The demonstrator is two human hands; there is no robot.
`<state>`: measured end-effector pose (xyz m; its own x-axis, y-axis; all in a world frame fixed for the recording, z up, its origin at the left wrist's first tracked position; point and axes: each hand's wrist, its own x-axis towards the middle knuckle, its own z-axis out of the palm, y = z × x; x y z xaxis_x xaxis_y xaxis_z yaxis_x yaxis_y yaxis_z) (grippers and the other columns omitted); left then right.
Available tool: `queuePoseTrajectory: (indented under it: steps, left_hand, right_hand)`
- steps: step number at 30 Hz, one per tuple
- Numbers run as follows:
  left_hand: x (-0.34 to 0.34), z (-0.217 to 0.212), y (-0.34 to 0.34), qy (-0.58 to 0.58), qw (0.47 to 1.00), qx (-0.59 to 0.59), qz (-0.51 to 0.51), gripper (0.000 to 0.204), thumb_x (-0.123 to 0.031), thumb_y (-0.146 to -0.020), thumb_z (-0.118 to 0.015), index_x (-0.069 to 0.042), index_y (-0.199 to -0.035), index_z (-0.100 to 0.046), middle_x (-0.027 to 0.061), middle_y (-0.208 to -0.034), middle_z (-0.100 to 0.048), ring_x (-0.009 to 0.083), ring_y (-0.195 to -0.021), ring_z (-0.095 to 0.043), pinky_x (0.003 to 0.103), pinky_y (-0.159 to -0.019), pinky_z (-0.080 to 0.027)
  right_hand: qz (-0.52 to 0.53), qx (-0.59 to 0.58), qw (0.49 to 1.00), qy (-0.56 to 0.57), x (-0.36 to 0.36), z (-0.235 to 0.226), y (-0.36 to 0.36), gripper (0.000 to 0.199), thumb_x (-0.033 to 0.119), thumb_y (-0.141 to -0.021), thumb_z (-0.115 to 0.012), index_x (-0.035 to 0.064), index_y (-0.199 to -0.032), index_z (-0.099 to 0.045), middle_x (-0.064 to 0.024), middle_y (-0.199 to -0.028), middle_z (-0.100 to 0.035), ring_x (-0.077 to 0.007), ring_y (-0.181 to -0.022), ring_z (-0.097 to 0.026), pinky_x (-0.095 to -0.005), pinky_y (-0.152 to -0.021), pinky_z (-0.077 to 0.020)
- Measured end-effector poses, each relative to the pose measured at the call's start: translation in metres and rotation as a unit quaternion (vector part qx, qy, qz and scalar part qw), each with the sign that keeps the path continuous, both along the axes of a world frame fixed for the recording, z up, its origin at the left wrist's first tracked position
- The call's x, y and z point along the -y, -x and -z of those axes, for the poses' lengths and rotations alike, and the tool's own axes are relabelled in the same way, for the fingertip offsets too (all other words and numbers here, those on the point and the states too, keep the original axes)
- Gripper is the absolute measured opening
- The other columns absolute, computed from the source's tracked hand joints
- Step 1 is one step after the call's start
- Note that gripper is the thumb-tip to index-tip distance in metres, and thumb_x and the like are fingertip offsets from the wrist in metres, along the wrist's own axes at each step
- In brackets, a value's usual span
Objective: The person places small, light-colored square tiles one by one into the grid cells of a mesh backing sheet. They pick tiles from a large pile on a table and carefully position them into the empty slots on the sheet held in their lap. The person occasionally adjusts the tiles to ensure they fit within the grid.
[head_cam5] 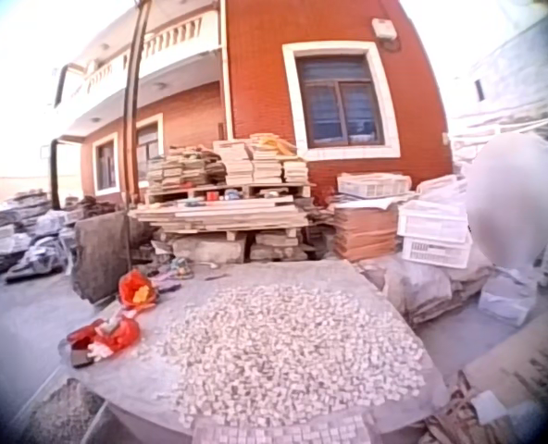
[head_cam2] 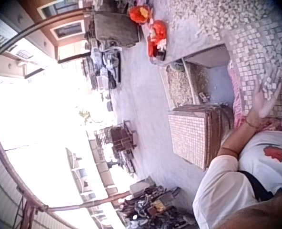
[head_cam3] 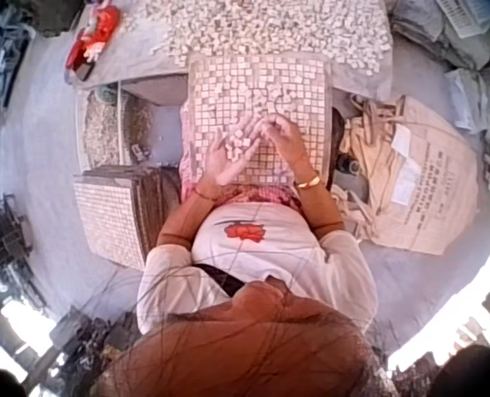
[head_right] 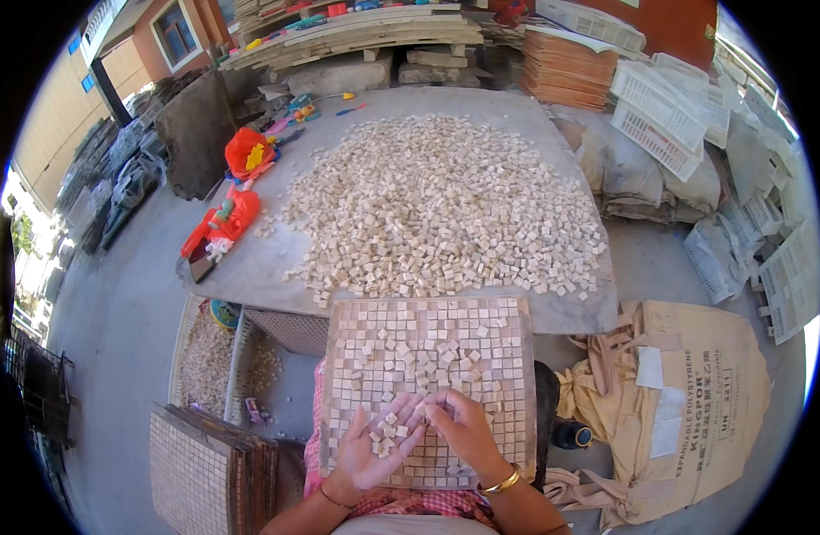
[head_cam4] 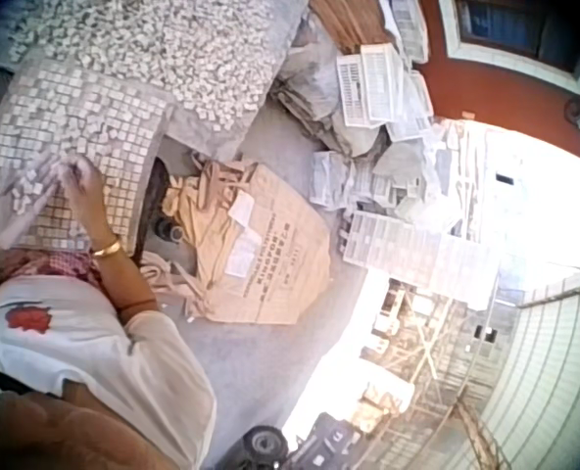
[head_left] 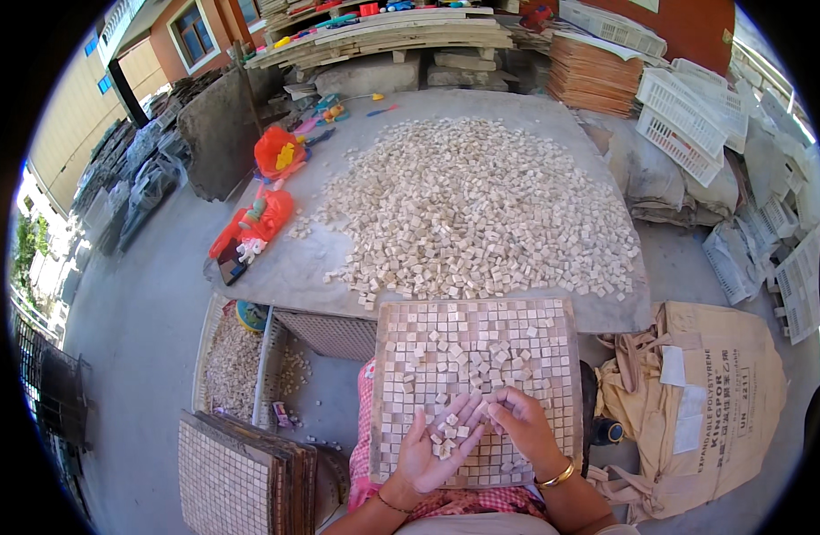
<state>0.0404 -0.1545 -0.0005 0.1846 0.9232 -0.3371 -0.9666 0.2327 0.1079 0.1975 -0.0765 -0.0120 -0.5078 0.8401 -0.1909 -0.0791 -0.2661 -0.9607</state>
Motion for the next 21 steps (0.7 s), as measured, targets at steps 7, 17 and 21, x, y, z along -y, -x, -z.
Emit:
queuePoseTrajectory:
  steps: [7,17,21]
  left_hand:
    - [0.002,0.005,0.001,0.013,1.0,-0.013,0.021,0.07,-0.053,-0.095,-0.029,-0.001,-0.142,-0.025,0.0109,-0.145,-0.031,0.0238,-0.132,-0.032,0.037,-0.111,-0.026]
    - [0.006,0.011,-0.001,0.015,0.99,-0.121,0.076,0.071,-0.056,-0.096,-0.02,-0.002,-0.14,-0.033,0.0088,-0.137,-0.042,0.0213,-0.121,-0.043,0.038,-0.1,-0.037]
    - [0.005,0.011,-0.001,0.036,0.992,-0.105,0.067,0.068,-0.053,-0.097,-0.022,-0.001,-0.138,-0.035,0.0082,-0.133,-0.043,0.0196,-0.118,-0.043,0.035,-0.101,-0.036]
  right_hand:
    - [-0.003,0.134,0.942,-0.308,0.009,-0.014,0.004,0.017,0.009,-0.082,-0.063,0.0034,-0.098,-0.061,-0.0103,-0.083,-0.062,-0.0207,-0.067,-0.059,-0.0295,-0.062,-0.0488]
    - [-0.081,0.179,0.9,-0.389,0.025,-0.019,0.022,0.016,0.007,-0.077,-0.066,0.0041,-0.092,-0.064,-0.0085,-0.082,-0.061,-0.0231,-0.074,-0.06,-0.0295,-0.064,-0.0497]
    - [-0.092,0.129,0.974,-0.163,0.017,-0.019,0.015,0.014,0.009,-0.084,-0.062,0.0029,-0.097,-0.06,-0.0067,-0.082,-0.061,-0.0149,-0.073,-0.063,-0.0265,-0.061,-0.0495]
